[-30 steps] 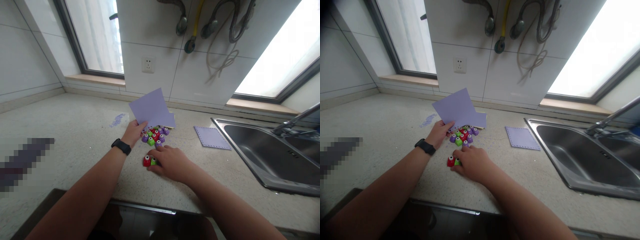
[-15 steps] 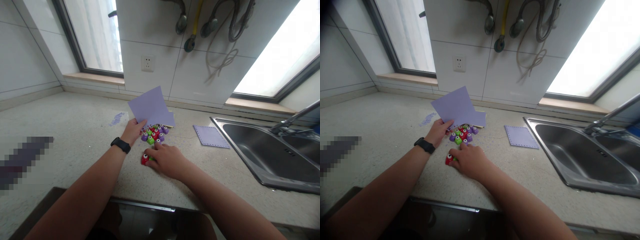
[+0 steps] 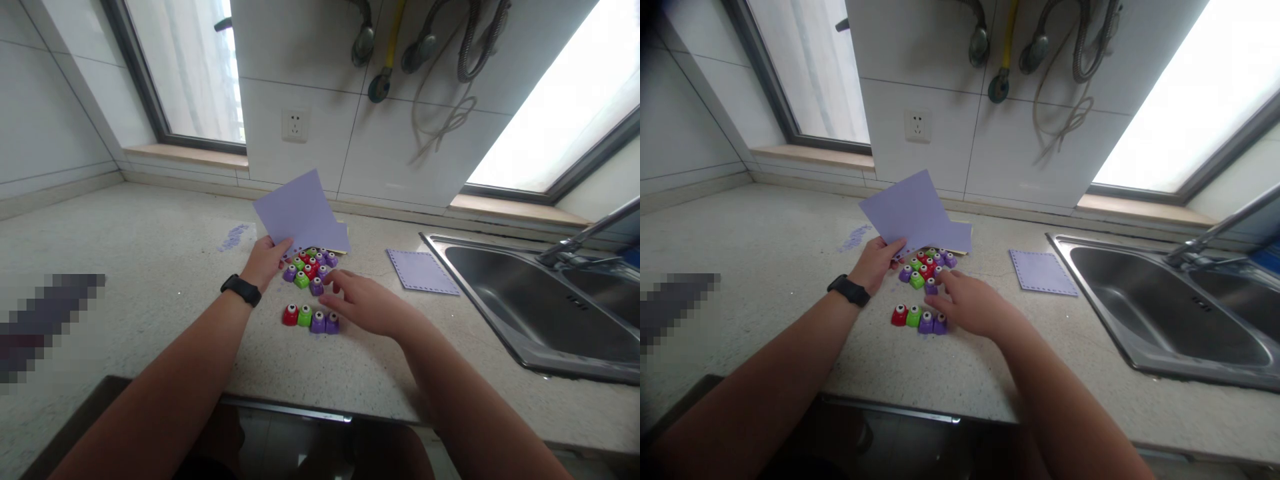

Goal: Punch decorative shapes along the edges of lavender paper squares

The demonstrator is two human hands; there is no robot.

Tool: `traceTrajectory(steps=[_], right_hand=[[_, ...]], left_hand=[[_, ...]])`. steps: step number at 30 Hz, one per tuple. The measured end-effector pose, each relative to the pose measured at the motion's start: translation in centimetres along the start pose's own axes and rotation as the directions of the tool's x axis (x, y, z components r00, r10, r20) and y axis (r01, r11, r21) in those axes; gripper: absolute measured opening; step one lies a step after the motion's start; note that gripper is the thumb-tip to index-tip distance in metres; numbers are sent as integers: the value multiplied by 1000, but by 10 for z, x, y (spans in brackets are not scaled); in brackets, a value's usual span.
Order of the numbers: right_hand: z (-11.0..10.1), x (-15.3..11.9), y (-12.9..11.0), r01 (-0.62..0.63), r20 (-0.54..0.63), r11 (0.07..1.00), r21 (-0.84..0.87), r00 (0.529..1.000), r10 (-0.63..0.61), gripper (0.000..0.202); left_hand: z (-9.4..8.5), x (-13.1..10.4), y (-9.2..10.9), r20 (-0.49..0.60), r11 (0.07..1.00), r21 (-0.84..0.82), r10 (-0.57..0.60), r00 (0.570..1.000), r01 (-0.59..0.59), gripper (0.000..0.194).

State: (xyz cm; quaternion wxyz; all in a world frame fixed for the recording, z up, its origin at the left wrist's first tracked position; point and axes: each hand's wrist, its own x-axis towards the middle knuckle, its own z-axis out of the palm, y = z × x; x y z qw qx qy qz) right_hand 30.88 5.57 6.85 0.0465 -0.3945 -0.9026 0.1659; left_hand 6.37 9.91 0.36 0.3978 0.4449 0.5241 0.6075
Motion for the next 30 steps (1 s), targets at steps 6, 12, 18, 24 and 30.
traceTrajectory(steps=[6,12,18,24,30], right_hand=[[-3,-3,26,135,196,976,173,966,-169,69],[16,7,10,272,101,958,93,955,-281,38],[20,10,18,259,54,962,87,963,-264,28],[18,8,11,241,17,964,108,970,-244,40],[18,22,22,218,-281,975,50,939,-196,31]], left_hand=[[-1,4,-4,6,998,53,-41,999,41,23],[-2,6,-6,9,995,78,-66,998,65,31],[-1,5,-4,10,995,76,-69,998,68,30],[0,5,-4,5,996,62,-68,998,67,29],[0,5,-4,-5,998,42,-55,998,56,25]])
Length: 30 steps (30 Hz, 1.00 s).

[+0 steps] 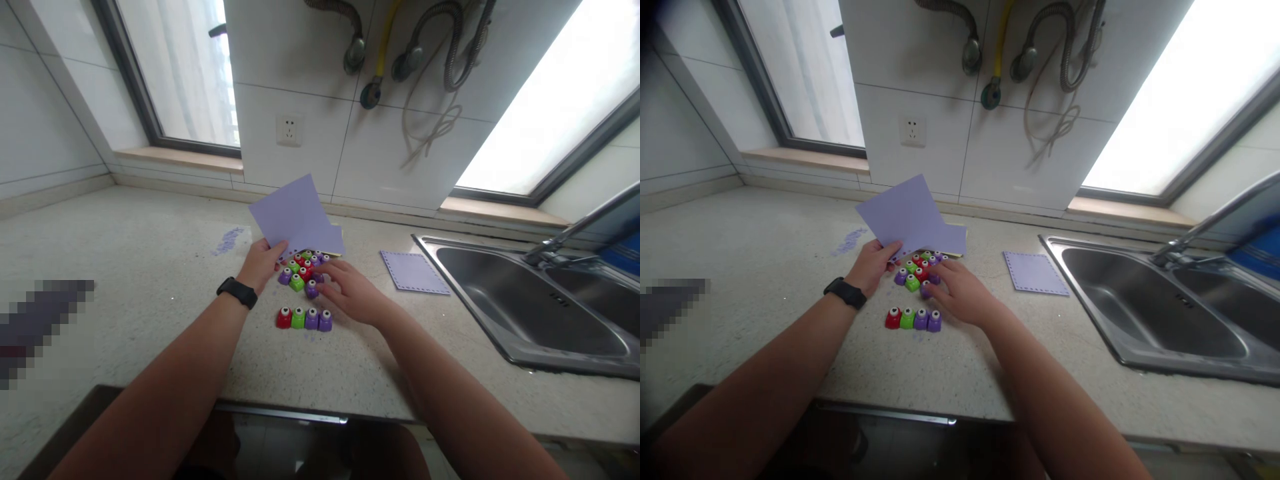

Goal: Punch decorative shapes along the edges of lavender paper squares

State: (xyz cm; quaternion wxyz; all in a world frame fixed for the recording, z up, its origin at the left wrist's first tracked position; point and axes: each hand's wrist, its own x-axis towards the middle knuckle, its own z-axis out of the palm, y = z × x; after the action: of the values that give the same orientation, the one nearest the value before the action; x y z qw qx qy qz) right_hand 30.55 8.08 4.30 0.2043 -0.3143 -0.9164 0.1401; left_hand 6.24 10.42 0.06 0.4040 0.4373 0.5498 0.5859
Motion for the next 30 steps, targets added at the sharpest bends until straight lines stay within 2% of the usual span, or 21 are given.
traceTrajectory(steps=[3,5,9,12,15,17,22,25,30], right_hand=[[11,7,10,111,47,991,-78,993,-107,36],[17,10,16,124,74,984,-130,991,-115,35],[22,11,28,0,6,979,-204,1000,2,27],[24,12,35,-91,-64,968,-233,995,78,33],[27,14,30,-100,-88,964,-246,993,81,47],[30,16,22,-73,-58,960,-270,997,59,50],[29,18,7,-45,16,950,-310,999,52,38],[23,14,8,-44,29,946,-321,998,56,31],[16,7,11,-12,62,929,-370,997,38,33]], left_hand=[[0,1,-1,-3,1000,5,3,1000,-3,24],[-1,1,-2,-9,1000,9,4,1000,-4,24],[-2,1,-2,-14,1000,7,8,1000,-8,26],[-2,1,-2,-15,1000,-5,14,1000,-14,24],[-1,0,-1,-18,999,-23,24,1000,-24,22],[-1,-1,-1,-20,999,-33,28,999,-28,21],[-1,-2,0,-25,998,-55,25,999,-27,20],[0,-2,0,-9,997,-71,26,1000,-26,20],[1,-3,0,12,989,-142,37,999,-35,25]])
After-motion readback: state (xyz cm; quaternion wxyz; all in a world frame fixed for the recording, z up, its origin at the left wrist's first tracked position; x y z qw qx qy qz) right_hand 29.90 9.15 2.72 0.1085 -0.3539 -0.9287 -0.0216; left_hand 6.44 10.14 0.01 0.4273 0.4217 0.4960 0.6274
